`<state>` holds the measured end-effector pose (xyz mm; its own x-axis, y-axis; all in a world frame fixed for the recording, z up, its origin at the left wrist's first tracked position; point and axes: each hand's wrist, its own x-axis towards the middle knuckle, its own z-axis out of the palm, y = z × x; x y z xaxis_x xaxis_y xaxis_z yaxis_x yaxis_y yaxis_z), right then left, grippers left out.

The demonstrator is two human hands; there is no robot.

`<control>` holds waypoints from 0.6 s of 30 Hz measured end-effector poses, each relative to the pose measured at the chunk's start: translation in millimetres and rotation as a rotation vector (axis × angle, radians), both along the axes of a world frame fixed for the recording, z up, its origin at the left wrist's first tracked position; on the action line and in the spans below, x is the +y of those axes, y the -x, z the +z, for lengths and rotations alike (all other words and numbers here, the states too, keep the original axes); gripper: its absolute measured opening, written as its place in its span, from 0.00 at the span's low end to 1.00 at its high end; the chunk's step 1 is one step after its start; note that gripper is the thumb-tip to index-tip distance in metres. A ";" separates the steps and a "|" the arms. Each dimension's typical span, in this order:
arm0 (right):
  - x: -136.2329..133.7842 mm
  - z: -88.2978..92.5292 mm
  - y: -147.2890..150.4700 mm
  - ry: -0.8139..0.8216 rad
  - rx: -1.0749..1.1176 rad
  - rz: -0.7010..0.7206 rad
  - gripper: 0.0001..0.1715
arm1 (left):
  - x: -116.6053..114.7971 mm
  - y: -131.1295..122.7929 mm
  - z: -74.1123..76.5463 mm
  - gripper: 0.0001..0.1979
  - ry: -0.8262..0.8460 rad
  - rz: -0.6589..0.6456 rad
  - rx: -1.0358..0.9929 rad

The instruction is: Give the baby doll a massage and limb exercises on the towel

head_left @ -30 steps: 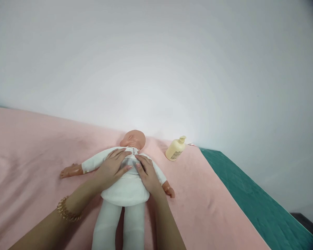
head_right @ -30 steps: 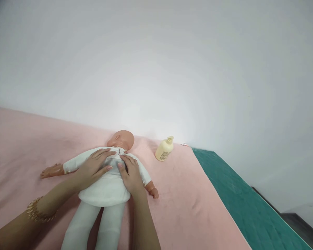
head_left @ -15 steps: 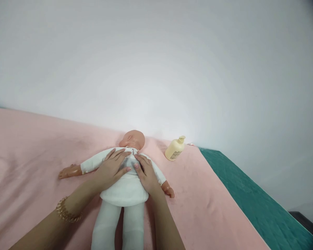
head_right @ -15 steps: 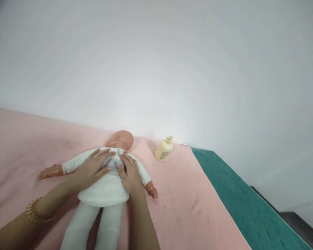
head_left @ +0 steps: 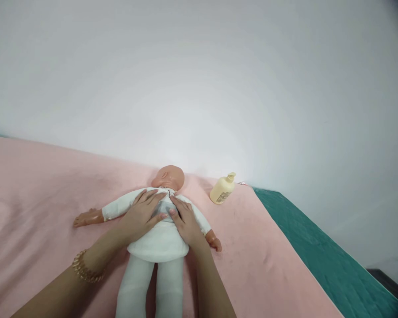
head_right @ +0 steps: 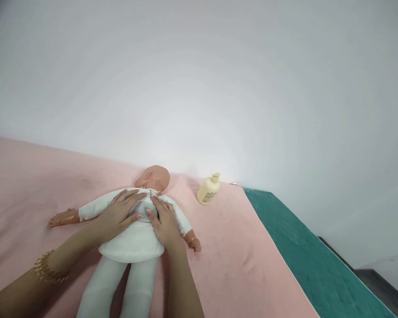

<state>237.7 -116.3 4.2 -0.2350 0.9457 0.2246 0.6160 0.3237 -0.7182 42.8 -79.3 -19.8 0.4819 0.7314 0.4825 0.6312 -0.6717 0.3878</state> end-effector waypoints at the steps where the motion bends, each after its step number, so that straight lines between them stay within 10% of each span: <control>1: -0.1 0.5 0.1 0.008 -0.003 0.000 0.30 | 0.0 0.0 0.2 0.26 0.003 0.002 0.003; 12: -1.2 -5.3 -8.4 -0.063 0.161 0.016 0.29 | 4.8 4.3 -3.4 0.27 0.017 -0.017 -0.076; 18: -18.2 14.0 -25.4 -0.007 0.394 -0.051 0.22 | -15.0 16.3 44.5 0.25 0.233 -0.112 -0.304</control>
